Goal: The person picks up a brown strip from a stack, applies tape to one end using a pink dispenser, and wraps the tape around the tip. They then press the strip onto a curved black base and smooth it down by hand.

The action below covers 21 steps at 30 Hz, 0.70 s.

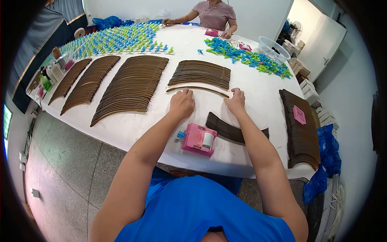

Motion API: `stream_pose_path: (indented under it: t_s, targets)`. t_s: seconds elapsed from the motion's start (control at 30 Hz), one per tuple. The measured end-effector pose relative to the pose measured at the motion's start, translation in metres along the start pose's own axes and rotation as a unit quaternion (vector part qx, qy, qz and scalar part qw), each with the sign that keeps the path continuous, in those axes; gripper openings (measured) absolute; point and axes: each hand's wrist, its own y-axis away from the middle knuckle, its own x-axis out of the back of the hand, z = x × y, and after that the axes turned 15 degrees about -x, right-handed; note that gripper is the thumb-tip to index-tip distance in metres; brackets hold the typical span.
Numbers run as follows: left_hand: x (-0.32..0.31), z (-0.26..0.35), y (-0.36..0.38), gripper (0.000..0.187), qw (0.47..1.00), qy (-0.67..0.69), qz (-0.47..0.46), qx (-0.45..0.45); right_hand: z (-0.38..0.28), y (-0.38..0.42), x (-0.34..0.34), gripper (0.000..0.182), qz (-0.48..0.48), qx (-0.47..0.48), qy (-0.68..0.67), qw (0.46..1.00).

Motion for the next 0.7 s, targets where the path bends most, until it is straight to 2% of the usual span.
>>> stream_pose_path:
  t_s: [0.03,0.1,0.13,0.33,0.7]
  targets:
    - [0.001,0.0,-0.001,0.027,1.0,0.002,-0.001,-0.004,0.001,0.006,0.003,0.037,0.003,-0.003,0.001,1.0]
    - [0.002,0.0,-0.003,0.032,0.999,0.003,-0.03,0.018,0.006,0.02,0.01,0.04,-0.074,0.059,0.007,0.995]
    - [0.002,0.0,-0.004,0.032,0.999,0.005,-0.031,0.016,0.007,0.027,0.01,0.038,-0.061,0.098,0.044,0.992]
    - [-0.002,-0.003,-0.009,0.036,0.999,-0.01,-0.051,0.015,0.006,0.038,0.015,0.046,-0.049,0.136,0.108,0.984]
    - [-0.006,-0.011,-0.023,0.036,0.999,-0.013,-0.036,0.003,-0.023,0.031,0.024,0.059,-0.13,0.055,0.163,0.976]
